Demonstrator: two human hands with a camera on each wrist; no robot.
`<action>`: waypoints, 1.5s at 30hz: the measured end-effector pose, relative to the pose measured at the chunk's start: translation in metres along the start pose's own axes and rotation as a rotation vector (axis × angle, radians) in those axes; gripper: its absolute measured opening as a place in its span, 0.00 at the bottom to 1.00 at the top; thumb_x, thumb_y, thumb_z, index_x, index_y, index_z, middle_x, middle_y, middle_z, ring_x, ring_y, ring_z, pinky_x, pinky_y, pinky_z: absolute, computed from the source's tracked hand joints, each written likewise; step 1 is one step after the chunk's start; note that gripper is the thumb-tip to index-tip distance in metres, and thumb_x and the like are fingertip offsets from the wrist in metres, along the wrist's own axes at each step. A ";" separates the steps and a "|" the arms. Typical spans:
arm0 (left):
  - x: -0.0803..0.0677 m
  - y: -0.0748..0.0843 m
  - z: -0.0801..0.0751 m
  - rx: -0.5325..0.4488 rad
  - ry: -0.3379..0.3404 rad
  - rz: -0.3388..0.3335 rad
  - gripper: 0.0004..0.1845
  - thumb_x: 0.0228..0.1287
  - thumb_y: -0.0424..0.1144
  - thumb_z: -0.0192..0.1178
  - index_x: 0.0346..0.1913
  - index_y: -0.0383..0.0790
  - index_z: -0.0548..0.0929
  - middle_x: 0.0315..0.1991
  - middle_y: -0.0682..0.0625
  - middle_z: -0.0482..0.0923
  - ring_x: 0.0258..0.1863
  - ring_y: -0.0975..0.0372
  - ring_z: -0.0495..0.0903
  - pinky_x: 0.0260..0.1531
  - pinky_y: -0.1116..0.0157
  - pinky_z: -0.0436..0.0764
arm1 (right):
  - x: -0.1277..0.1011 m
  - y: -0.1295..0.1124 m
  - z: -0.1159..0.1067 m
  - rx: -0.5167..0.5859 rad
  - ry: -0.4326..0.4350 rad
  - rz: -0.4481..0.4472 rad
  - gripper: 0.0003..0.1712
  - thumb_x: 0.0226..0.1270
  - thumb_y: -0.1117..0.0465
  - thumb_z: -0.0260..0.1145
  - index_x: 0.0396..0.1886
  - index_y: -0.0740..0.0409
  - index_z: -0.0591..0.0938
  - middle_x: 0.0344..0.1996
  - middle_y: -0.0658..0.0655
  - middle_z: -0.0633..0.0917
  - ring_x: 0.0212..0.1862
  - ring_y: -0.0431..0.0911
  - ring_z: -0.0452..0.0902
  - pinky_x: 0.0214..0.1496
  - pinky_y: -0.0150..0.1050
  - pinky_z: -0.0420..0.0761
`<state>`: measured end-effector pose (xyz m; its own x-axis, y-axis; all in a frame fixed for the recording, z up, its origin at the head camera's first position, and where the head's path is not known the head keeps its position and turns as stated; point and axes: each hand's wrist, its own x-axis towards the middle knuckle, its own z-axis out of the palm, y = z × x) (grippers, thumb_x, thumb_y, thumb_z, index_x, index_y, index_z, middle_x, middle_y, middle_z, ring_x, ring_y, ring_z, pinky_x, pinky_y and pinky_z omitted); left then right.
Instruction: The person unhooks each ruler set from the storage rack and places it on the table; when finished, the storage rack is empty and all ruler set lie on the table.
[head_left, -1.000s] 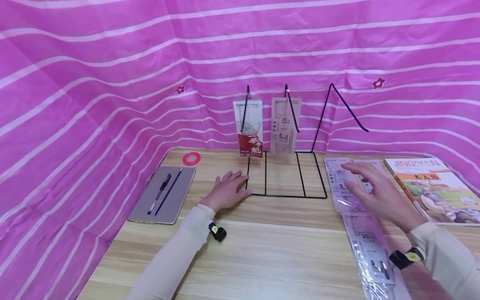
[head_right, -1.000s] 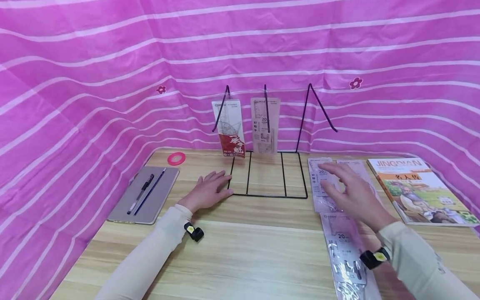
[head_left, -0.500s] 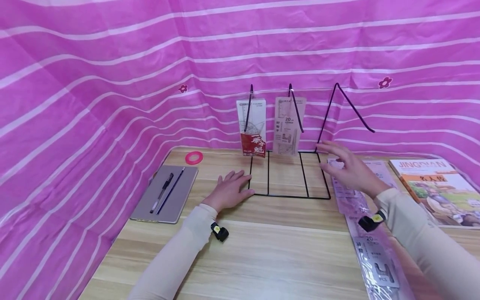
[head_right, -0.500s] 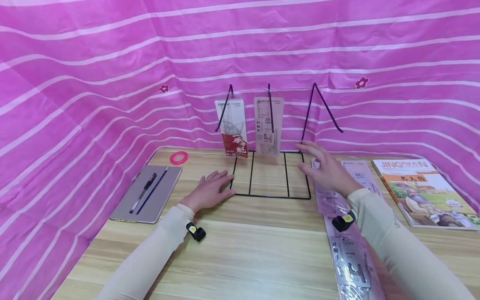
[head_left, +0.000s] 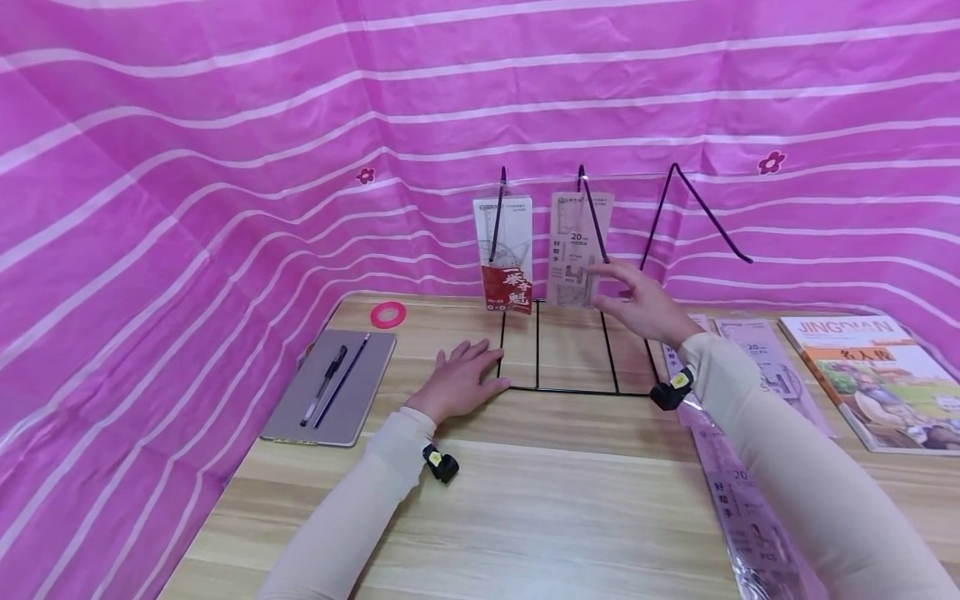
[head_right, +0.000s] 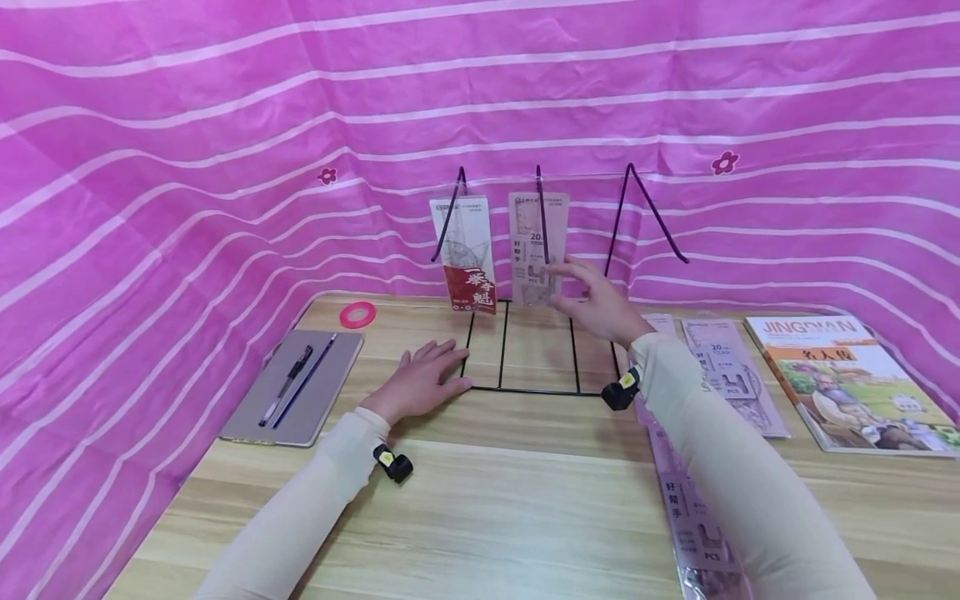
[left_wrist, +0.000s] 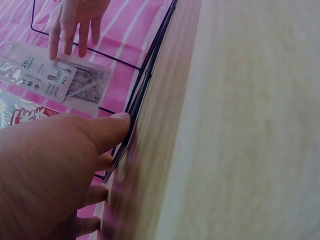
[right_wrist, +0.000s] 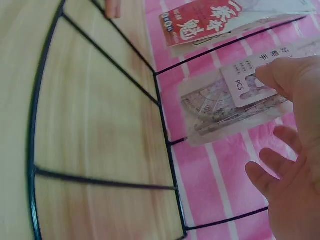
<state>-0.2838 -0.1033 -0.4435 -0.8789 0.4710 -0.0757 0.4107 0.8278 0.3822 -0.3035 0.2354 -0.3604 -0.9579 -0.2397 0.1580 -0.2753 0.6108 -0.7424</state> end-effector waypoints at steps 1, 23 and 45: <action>0.000 0.000 0.000 -0.002 -0.001 0.000 0.37 0.77 0.67 0.52 0.82 0.57 0.65 0.86 0.49 0.52 0.86 0.44 0.46 0.80 0.30 0.40 | 0.002 -0.001 0.000 0.009 0.000 0.017 0.31 0.78 0.53 0.67 0.78 0.42 0.72 0.85 0.56 0.59 0.74 0.67 0.69 0.69 0.68 0.75; 0.000 0.005 -0.003 -0.004 -0.006 -0.001 0.37 0.77 0.66 0.52 0.82 0.57 0.64 0.86 0.49 0.52 0.86 0.44 0.46 0.80 0.31 0.40 | -0.050 -0.033 -0.014 0.043 0.217 -0.105 0.28 0.76 0.62 0.69 0.72 0.46 0.76 0.27 0.54 0.79 0.23 0.40 0.70 0.20 0.34 0.70; -0.002 0.003 -0.003 -0.006 -0.009 -0.014 0.37 0.78 0.66 0.52 0.82 0.57 0.65 0.86 0.49 0.52 0.86 0.44 0.46 0.80 0.31 0.40 | -0.137 -0.050 -0.022 -0.100 0.154 -0.327 0.41 0.68 0.77 0.69 0.78 0.51 0.73 0.26 0.48 0.83 0.27 0.38 0.75 0.26 0.31 0.74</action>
<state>-0.2811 -0.1024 -0.4395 -0.8823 0.4620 -0.0899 0.3966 0.8327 0.3864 -0.1600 0.2538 -0.3306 -0.8167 -0.3228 0.4783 -0.5683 0.5935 -0.5699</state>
